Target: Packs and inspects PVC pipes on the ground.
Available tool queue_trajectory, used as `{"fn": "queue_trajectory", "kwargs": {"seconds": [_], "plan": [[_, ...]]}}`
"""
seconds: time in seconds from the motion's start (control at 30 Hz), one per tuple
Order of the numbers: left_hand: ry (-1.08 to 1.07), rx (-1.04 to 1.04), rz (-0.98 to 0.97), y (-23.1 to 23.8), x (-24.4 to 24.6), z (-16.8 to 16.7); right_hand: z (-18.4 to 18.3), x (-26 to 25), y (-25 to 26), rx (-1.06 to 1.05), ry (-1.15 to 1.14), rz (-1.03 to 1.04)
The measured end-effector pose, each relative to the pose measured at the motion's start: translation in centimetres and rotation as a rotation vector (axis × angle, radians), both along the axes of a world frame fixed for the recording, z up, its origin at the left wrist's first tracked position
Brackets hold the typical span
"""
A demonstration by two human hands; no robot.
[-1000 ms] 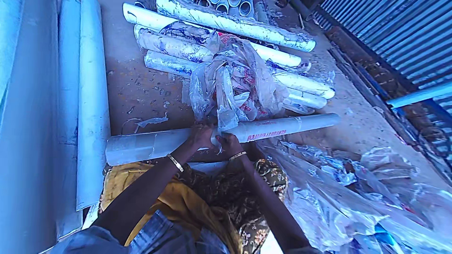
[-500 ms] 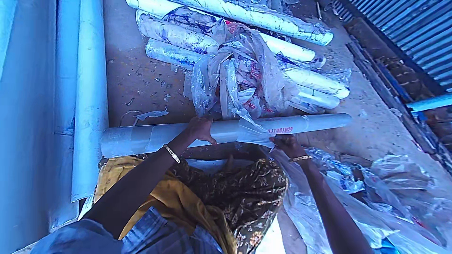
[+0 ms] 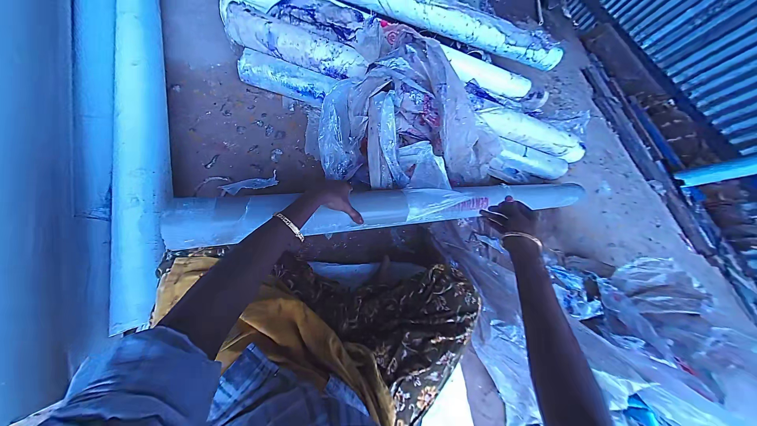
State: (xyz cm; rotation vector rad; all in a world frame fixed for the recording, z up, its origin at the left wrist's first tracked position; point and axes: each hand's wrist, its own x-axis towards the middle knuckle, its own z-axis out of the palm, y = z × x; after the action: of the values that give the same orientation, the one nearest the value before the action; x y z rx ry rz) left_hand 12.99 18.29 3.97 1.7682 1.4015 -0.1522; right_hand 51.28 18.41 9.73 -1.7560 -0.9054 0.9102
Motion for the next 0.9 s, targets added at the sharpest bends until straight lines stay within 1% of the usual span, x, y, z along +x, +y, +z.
{"fn": "queue_trajectory", "kwargs": {"seconds": [0.03, 0.07, 0.1, 0.13, 0.17, 0.2, 0.27, 0.3, 0.33, 0.37, 0.4, 0.43, 0.47, 0.53, 0.57, 0.6, 0.67, 0.7, 0.73, 0.77, 0.83, 0.9], "plan": [[-0.044, -0.063, 0.014, 0.8, -0.4, 0.1, 1.2, -0.6, -0.8, 0.062, 0.095, -0.059], [-0.080, -0.114, 0.038, 1.3, -0.8, 0.2, 2.0, -1.6, -1.9, 0.117, 0.133, -0.082], [-0.111, -0.172, 0.069, 1.7, -1.1, 0.2, 2.2, -2.9, -3.4, 0.165, 0.119, -0.051], [-0.124, -0.215, 0.101, 2.0, -1.2, -0.1, 1.5, -4.2, -4.9, 0.212, 0.051, 0.042], [-0.123, -0.235, 0.125, 2.3, -1.3, -0.6, 0.4, -5.8, -6.3, 0.239, -0.079, 0.176], [-0.135, -0.254, 0.146, 2.4, -1.3, -1.1, -1.1, -7.5, -7.7, 0.249, -0.264, 0.315], [-0.159, -0.269, 0.151, 2.5, -1.5, -1.3, -3.7, -11.5, -9.5, 0.195, -0.625, 0.561], [-0.148, -0.273, 0.139, 2.7, -1.5, -1.0, -5.1, -13.4, -9.8, 0.153, -0.769, 0.675], [-0.130, -0.284, 0.123, 2.8, -1.5, -0.4, -6.6, -15.0, -9.9, 0.112, -0.878, 0.761], [-0.114, -0.281, 0.115, 2.9, -1.6, -0.2, -8.2, -16.2, -9.8, 0.108, -0.955, 0.797], [-0.104, -0.278, 0.113, 2.9, -1.6, -0.1, -9.5, -17.1, -9.9, 0.119, -1.041, 0.784], [-0.096, -0.277, 0.120, 2.9, -1.7, 0.0, -10.1, -17.6, -10.0, 0.064, -1.082, 0.775], [-0.095, -0.275, 0.128, 2.9, -1.7, -0.1, -9.9, -17.8, -10.1, -0.062, -1.069, 0.788], [-0.116, -0.259, 0.148, 2.9, -1.6, -1.5, -9.1, -16.9, -10.4, -0.330, -0.931, 0.787], [-0.113, -0.250, 0.145, 3.0, -1.6, -1.9, -8.6, -16.1, -10.3, -0.400, -0.804, 0.716], [-0.101, -0.246, 0.137, 3.1, -1.7, -1.9, -8.0, -15.5, -10.2, -0.345, -0.692, 0.573], [-0.069, -0.236, 0.132, 3.0, -1.7, -1.2, -7.6, -14.5, -9.2, -0.069, -0.532, 0.308], [-0.056, -0.224, 0.132, 2.7, -1.6, -0.8, -7.9, -14.2, -8.3, 0.062, -0.463, 0.230], [-0.047, -0.211, 0.125, 2.4, -1.4, -0.5, -8.3, -14.1, -7.1, 0.146, -0.410, 0.184], [-0.043, -0.208, 0.106, 2.0, -1.2, 0.0, -8.6, -14.3, -5.9, 0.171, -0.393, 0.151], [-0.034, -0.184, 0.070, 1.9, -1.1, 0.2, -8.8, -15.0, -4.1, 0.132, -0.468, 0.090], [-0.017, -0.175, 0.070, 2.0, -1.1, 0.7, -8.4, -15.9, -3.2, 0.101, -0.563, 0.106]]}}
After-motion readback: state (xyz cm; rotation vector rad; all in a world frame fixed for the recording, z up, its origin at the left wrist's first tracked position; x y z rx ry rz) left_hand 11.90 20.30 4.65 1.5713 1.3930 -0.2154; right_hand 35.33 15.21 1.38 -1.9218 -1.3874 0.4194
